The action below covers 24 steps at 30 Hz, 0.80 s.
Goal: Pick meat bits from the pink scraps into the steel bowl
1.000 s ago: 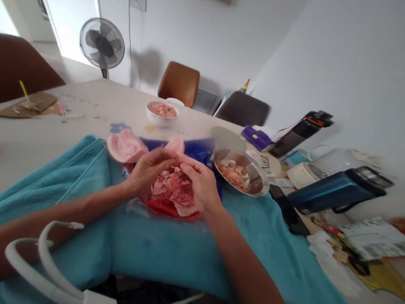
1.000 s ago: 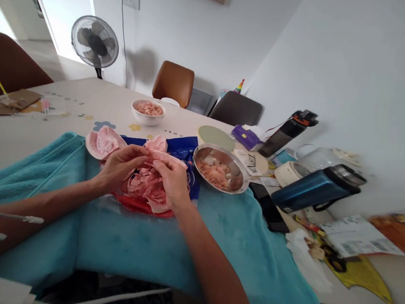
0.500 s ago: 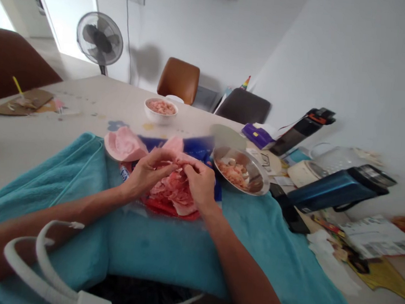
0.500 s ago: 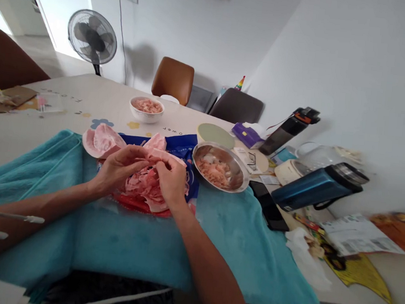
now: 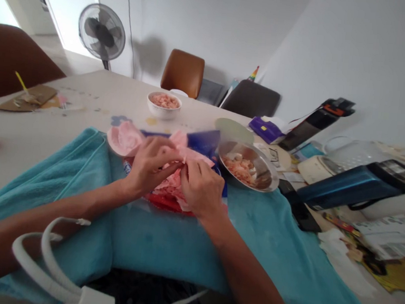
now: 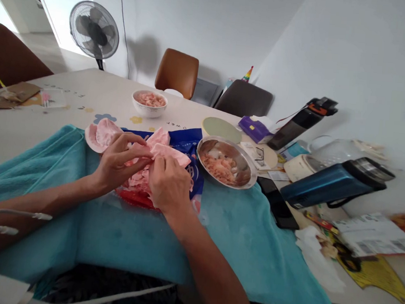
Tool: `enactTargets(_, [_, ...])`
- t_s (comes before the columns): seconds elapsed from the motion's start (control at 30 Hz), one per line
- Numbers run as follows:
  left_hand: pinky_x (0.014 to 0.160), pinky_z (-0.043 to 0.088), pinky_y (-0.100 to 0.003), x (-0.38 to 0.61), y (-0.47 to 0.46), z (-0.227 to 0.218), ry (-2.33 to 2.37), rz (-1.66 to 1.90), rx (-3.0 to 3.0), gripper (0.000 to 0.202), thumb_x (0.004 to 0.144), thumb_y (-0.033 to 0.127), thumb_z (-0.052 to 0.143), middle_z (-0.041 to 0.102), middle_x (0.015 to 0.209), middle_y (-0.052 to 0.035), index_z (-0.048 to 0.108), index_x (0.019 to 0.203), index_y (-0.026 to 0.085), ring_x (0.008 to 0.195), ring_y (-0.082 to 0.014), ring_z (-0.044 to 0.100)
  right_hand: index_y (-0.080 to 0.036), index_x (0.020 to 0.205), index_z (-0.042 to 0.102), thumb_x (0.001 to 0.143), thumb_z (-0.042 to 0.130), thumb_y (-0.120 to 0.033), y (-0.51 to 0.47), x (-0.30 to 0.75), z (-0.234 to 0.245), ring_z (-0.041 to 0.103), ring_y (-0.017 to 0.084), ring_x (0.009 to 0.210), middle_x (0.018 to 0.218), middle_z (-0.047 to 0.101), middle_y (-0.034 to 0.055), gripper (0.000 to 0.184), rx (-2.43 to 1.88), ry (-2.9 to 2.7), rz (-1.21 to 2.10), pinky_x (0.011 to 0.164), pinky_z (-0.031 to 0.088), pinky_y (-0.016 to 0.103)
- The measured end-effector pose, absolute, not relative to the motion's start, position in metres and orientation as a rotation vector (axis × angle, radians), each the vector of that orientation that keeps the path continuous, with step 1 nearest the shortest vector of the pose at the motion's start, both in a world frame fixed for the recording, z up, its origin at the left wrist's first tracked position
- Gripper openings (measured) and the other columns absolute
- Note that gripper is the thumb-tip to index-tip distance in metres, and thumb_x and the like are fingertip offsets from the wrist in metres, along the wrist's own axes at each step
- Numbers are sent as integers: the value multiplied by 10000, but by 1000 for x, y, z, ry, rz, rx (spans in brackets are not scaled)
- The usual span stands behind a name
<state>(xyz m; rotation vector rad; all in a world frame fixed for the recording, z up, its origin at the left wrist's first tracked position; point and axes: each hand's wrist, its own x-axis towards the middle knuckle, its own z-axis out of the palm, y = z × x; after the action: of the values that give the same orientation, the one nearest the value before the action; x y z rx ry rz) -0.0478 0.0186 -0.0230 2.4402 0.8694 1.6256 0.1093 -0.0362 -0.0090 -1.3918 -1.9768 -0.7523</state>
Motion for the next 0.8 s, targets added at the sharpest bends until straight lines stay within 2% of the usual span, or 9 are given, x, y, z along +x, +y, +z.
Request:
enactTargets(0.27, [793,393,-379,-48,12,-19,888,1474,2510,90,853,268,660,708,881,-45,749,852,259,819,-197,572,-160,745,621,923,480,-134,-41,112,-7,551,165,607,651,620,45,229,-1329,-2074,-852,551,311,310])
enactTargets(0.43, [785,420,-370,-45,8,-16,927,1331,2378,115,825,239,630,701,843,-53,730,775,209,789,-190,597,-159,771,639,930,481,-134,-44,113,-5,555,164,626,686,634,48,226,-1322,-2132,-874,562,317,313])
enactTargets(0.63, [868,422,-388,-45,8,-14,923,1216,2297,100,770,184,615,691,761,-23,690,705,199,756,-177,610,-149,851,663,957,458,-147,-46,114,-8,566,165,648,745,655,62,231,-1361,-2206,-843,563,328,315])
enactTargets(0.8, [862,422,-375,-47,10,-14,925,1153,2338,79,741,160,629,686,746,-13,673,684,194,740,-169,613,-159,798,662,936,472,-132,-46,114,-10,555,172,645,695,632,53,236,-1288,-2217,-851,575,343,319])
